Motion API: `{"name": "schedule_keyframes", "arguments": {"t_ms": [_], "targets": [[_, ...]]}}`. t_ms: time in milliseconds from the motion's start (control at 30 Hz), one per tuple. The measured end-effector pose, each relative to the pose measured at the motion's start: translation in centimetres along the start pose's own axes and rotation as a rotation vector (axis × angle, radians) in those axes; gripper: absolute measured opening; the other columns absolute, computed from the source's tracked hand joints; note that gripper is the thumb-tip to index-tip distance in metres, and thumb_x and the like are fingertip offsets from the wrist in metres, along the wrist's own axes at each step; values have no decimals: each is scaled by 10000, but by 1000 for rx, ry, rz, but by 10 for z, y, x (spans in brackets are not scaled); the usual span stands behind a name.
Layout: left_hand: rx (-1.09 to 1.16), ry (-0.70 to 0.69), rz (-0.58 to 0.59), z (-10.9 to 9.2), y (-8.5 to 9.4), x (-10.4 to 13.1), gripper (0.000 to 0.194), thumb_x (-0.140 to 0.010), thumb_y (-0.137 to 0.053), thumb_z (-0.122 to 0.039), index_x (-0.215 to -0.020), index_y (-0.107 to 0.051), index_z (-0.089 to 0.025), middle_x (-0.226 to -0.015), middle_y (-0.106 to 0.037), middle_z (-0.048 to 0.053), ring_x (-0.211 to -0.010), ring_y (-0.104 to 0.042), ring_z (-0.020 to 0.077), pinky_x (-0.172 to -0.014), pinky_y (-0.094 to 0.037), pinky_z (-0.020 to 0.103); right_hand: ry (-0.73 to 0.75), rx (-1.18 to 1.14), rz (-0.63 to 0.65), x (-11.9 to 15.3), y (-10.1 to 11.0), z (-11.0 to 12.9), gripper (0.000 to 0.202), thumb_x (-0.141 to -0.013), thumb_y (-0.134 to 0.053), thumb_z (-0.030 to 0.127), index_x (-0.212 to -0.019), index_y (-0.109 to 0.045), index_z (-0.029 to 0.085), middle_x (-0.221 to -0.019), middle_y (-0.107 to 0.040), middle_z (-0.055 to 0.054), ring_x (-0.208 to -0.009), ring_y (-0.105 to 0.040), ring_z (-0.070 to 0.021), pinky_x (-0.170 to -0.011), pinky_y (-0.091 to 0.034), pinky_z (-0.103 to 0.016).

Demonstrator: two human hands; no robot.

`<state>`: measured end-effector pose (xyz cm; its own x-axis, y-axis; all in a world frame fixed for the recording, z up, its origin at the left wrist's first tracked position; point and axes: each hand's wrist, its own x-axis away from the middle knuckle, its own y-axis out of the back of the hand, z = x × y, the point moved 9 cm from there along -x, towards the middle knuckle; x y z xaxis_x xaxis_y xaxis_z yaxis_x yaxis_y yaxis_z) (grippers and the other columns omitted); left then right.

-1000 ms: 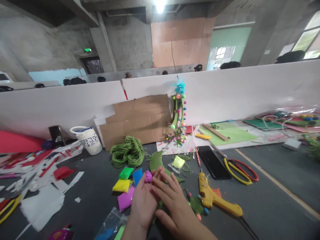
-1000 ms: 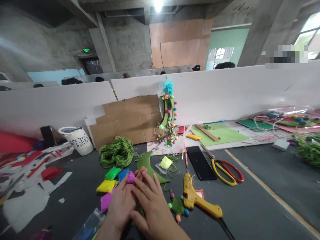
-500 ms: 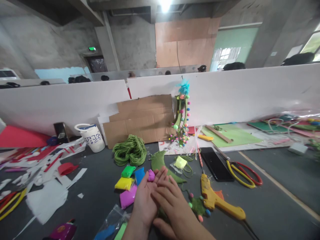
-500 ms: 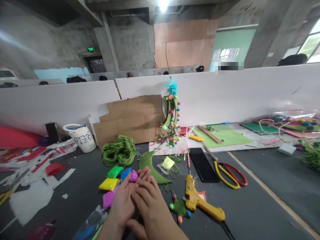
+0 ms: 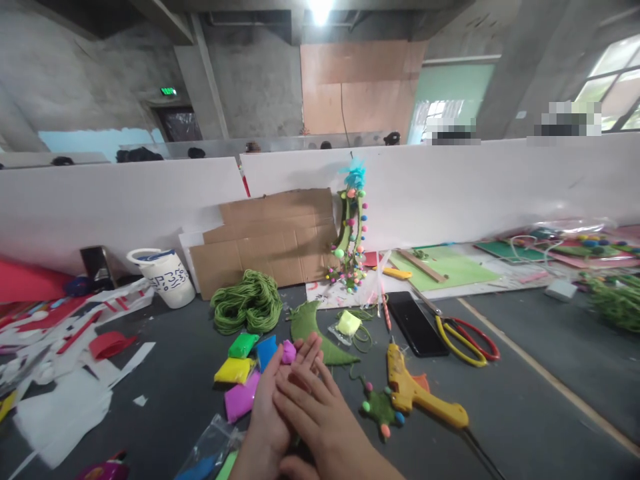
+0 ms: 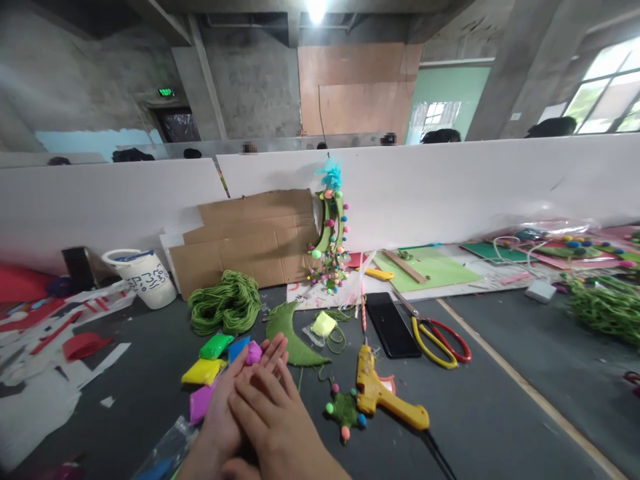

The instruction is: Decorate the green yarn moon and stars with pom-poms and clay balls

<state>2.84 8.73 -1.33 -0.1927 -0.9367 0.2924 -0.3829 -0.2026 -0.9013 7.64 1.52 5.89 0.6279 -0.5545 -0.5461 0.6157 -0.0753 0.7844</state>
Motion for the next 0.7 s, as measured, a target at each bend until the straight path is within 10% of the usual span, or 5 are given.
{"name": "schedule_keyframes", "arguments": {"t_ms": [500, 700], "targets": [[-129, -30, -236, -1, 11, 4, 416, -940, -291, -312, -1202, -490, -58, -1049, -684, 204, -1011, -639, 234, -978, -422, 382, -7, 9, -88, 1, 9, 0, 489, -867, -472, 488, -1207, -529, 142, -1221, -604, -69, -1235, -410, -254, -1115, -136, -465], [-112, 75, -98, 12, 9, -1, 419, -936, -287, -305, -1154, -560, -73, -1081, -677, 192, -1076, -600, 248, -995, -401, 421, -74, 35, -161, -6, 17, -2, 284, -864, -476, 246, -1120, -565, 162, -1061, -675, -57, -1071, -519, -229, -1071, -246, -448]]}}
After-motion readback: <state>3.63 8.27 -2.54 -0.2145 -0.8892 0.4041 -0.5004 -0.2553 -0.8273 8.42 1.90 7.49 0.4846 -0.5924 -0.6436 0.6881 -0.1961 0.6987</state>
